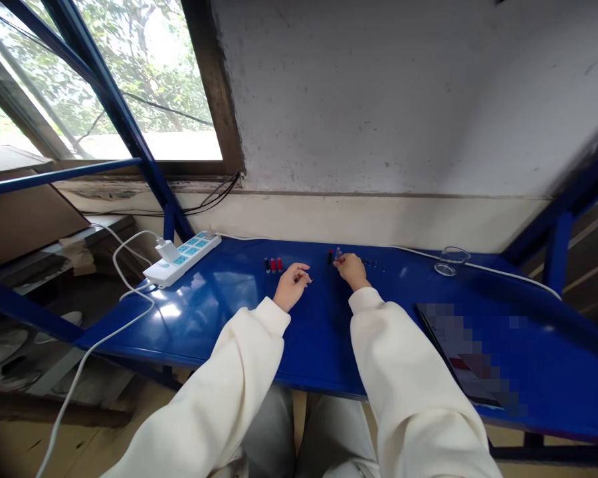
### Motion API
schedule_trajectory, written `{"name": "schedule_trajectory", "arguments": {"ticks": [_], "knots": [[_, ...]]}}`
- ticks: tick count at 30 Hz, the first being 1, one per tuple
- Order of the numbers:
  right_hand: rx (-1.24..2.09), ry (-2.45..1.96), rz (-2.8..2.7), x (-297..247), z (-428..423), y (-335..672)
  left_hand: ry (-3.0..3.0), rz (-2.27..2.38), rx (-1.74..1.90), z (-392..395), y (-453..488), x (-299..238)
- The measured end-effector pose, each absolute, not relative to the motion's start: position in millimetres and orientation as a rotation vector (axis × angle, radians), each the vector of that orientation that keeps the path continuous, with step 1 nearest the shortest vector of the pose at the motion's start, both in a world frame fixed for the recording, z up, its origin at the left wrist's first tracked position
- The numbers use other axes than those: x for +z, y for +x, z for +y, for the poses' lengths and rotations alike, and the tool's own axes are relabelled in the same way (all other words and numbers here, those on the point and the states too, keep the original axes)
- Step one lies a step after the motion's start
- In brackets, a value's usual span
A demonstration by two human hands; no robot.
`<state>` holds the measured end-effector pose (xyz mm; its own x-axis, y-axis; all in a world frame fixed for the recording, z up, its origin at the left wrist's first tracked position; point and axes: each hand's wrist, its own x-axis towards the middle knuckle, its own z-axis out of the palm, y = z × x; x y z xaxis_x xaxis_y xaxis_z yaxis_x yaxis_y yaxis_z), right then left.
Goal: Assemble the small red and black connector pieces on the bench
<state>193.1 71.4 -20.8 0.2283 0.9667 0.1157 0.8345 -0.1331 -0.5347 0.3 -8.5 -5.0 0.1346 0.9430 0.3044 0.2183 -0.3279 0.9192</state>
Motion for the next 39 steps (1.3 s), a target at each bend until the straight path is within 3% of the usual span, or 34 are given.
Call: {"name": "schedule_trajectory", "arguments": {"ticks": [19, 25, 30, 34, 39], "knots": [[0.334, -2.092, -1.629, -5.7, 54.8, 183.7, 1.790, 1.198, 1.228, -7.2, 0.8, -9.2], [0.307, -2.131, -1.652, -3.5, 52.4, 179.9, 2.139, 1.556, 1.051, -13.4, -3.3, -5.2], [0.333, -2.191, -1.693, 5.8, 45.2, 179.3, 2.096, 1.875, 0.872, -13.6, -10.5, 0.6], [0.340, -2.203, -1.763, 21.9, 26.7, 174.4, 1.937, 1.892, 1.034, -10.0, -15.9, 1.3], [0.244, -1.869, -1.772, 31.4, -5.9, 148.8, 1.777, 1.892, 1.163, -6.1, -19.9, 0.1]]}}
